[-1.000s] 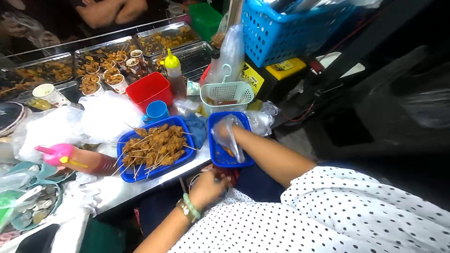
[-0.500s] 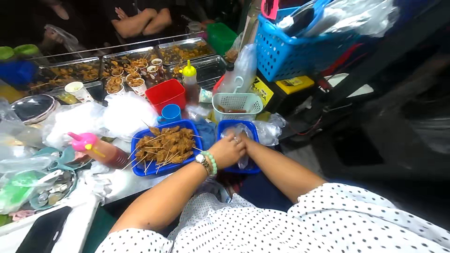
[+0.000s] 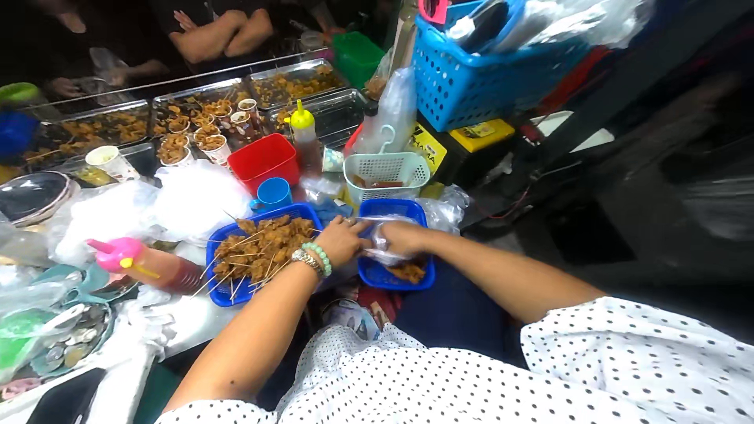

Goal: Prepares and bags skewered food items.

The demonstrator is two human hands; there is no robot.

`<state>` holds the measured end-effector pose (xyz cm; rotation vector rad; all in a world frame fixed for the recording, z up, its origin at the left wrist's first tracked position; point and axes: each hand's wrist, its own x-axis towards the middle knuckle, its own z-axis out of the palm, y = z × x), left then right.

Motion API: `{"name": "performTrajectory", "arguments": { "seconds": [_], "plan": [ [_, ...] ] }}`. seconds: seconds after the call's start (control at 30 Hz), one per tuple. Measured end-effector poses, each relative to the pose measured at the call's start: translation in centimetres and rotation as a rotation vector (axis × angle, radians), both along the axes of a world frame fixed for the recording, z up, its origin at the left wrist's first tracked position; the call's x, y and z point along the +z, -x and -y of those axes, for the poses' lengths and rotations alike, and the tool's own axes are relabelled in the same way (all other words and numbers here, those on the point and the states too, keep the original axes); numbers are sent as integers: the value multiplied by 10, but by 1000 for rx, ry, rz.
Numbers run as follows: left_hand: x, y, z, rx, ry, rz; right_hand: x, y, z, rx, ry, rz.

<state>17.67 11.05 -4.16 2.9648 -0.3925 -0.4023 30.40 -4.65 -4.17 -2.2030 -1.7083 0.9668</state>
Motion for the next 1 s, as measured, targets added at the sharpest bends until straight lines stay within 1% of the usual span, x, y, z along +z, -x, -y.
{"name": "performTrajectory", "arguments": {
  "seconds": [0.13, 0.2, 0.27, 0.33, 0.43, 0.47, 0.53, 0.6, 0.7, 0.77, 0.83, 0.9, 1.0],
  "plan": [
    [1, 7, 11, 36, 132, -73, 10, -12, 27, 67, -216, -45],
    [-6, 11, 19, 33, 171, -90, 2, -23, 46, 48, -383, -33],
    [-17, 14, 27, 46, 189, -123, -8, -32, 65, -72, -513, -47],
    [-30, 14, 39, 51, 206, -153, -23, -36, 79, -293, -586, -134],
    [-44, 12, 67, 7, 250, -151, -31, -33, 79, -699, -536, -323],
    [-46, 11, 74, -1, 265, -146, -31, -32, 74, -796, -506, -383],
    [-47, 13, 80, 43, 349, -104, -26, -33, 62, -908, -466, -485],
    [-41, 19, 77, 190, 550, -39, -18, -35, 51, -979, -447, -591],
    [-14, 25, 69, 484, 879, 117, -14, -41, 37, -1108, -434, -790],
    [2, 20, 57, 592, 1013, 244, -12, -43, 26, -1167, -423, -885],
    [9, 14, 43, 606, 1066, 287, -8, -44, 14, -1176, -414, -907],
    [5, 13, 34, 583, 1003, 250, 3, -45, 8, -1120, -418, -866],
    [-12, 22, 36, 543, 846, 165, 12, -52, 5, -1007, -401, -696]
  ]
}}
